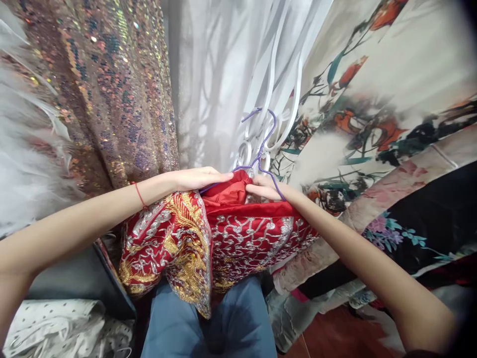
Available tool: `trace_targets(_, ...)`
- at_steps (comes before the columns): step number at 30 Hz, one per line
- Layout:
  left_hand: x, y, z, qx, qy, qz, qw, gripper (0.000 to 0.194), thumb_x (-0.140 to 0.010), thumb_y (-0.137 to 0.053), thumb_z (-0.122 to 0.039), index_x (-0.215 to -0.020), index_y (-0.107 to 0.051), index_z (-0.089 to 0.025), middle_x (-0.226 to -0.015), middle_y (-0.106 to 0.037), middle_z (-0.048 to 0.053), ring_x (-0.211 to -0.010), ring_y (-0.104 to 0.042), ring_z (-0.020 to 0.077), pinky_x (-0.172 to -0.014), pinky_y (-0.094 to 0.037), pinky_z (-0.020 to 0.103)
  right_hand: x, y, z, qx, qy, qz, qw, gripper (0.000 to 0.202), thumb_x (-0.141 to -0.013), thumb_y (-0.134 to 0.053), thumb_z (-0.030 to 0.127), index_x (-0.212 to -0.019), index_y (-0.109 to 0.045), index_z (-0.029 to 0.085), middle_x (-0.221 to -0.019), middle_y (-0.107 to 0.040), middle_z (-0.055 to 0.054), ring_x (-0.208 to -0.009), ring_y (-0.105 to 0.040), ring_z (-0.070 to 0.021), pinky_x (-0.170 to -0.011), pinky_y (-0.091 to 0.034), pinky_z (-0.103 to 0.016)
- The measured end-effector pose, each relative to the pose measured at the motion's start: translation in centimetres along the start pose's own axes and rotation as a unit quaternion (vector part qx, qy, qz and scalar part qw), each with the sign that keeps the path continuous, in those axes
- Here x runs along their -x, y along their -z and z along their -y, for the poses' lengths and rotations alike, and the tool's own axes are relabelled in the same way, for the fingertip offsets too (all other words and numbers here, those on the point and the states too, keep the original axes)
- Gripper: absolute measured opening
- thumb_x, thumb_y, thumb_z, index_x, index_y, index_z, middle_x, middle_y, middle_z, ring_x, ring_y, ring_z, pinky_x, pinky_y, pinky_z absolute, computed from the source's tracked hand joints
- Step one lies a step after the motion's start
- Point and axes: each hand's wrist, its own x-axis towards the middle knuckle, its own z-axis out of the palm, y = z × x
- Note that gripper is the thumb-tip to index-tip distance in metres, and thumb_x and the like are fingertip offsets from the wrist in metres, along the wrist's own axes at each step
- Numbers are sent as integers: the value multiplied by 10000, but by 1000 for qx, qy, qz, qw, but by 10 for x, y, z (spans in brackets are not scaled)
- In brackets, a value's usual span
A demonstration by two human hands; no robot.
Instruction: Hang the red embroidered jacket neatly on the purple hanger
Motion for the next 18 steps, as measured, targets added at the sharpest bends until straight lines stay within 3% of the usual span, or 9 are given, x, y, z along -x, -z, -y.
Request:
trace_targets(6, 2, -4, 1, -28, -29, 13, 999, 343, -797, -717, -477, -879, -715, -143, -741, -706, 25, -594, -574, 91, -587, -447, 224, 4, 6, 6, 27, -49, 95, 994, 430, -790, -520, 527, -558, -466, 170, -559, -464, 20, -532, -398, -84, -534, -317, -244)
trace_targets(10, 4, -5, -1, -121, -34, 23, 992, 339, -805, -704, -451, -710, -637, -132, -603, -593, -7, -501, -463, 67, -466, -336, 206, 3, 7, 5, 66, -95, 124, 986, 387, -734, -602, 488, -554, -477, 169, -558, -469, 24, -541, -410, -88, -529, -317, -245)
trace_targets(14, 4, -6, -2, -135, -40, 21, 990, 375, -832, -664, -461, -654, -592, -139, -560, -529, -18, -474, -406, 58, -431, -279, 210, 3, 6, -2, 53, -69, 156, 984, 342, -717, -646, 496, -639, -609, 165, -591, -557, 7, -600, -488, -129, -565, -383, -252)
trace_targets(18, 3, -8, -1, -106, -60, 16, 992, 329, -859, -636, -443, -756, -666, -133, -629, -609, -4, -521, -466, 58, -481, -344, 195, 6, 8, -9, 22, -31, 147, 988, 309, -719, -675, 461, -825, -705, 173, -692, -652, -4, -716, -572, -175, -664, -469, -256)
